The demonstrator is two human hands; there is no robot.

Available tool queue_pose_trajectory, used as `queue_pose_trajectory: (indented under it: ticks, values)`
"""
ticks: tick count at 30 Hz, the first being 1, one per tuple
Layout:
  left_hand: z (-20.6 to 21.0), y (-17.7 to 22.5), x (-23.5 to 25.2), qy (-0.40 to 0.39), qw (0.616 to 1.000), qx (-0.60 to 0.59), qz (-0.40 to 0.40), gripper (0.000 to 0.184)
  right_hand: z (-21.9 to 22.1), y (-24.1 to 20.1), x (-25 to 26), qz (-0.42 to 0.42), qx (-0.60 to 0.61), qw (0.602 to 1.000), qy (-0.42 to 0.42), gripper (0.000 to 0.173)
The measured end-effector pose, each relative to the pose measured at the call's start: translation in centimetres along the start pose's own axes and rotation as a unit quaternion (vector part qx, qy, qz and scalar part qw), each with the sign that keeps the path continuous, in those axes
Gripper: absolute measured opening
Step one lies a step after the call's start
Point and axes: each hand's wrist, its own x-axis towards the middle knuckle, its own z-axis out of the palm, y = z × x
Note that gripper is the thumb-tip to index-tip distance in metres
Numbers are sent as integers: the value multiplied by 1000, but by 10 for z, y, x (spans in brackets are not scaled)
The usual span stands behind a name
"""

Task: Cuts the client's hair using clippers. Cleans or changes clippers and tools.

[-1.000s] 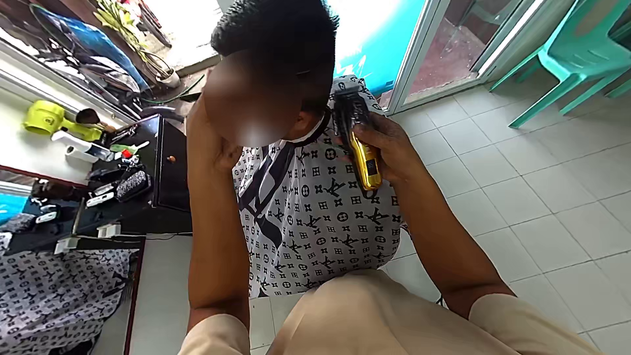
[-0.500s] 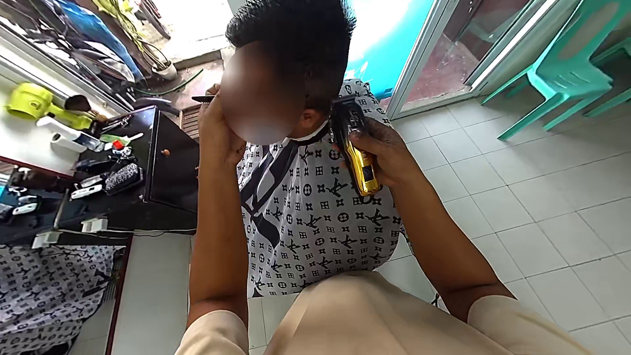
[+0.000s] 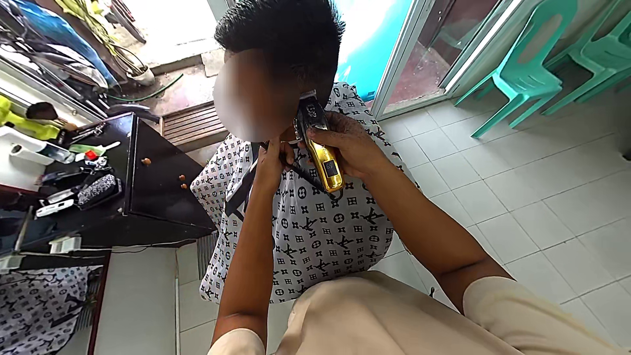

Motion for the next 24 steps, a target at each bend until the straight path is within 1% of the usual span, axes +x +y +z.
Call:
queue_pose_trajectory:
  ticks: [3,6,9,13,16,19,22,24]
  values:
    - [-3,-4,1,-3,1000,-1,7,50,3,2,2,-31,-25,999,5,48]
    - [-3,-4,1,-3,1000,4,10,50,5,1,2,-15,-11,1000,-1,40]
    - [-4,-6,1,-4,1000,4,6,51,8,2,3,-35,-31,999,9,47]
    - [-6,-6,0,-1,1000,-7,2,50,13,2,3,-19,-23,1000,6,41]
    - [-6,-7,0,-8,1000,4,8,49,17,5,3,-41,-41,998,16,50]
    - [-7,-7,1,-14,1000,4,14,48,23,5,2,-30,-26,999,18,45]
    - [-7,-8,1,-15,1000,7,15,51,28,6,4,-40,-54,997,38,52]
    - [-7,-7,1,-11,1000,11,9,53,31,8,4,-34,-57,997,47,52]
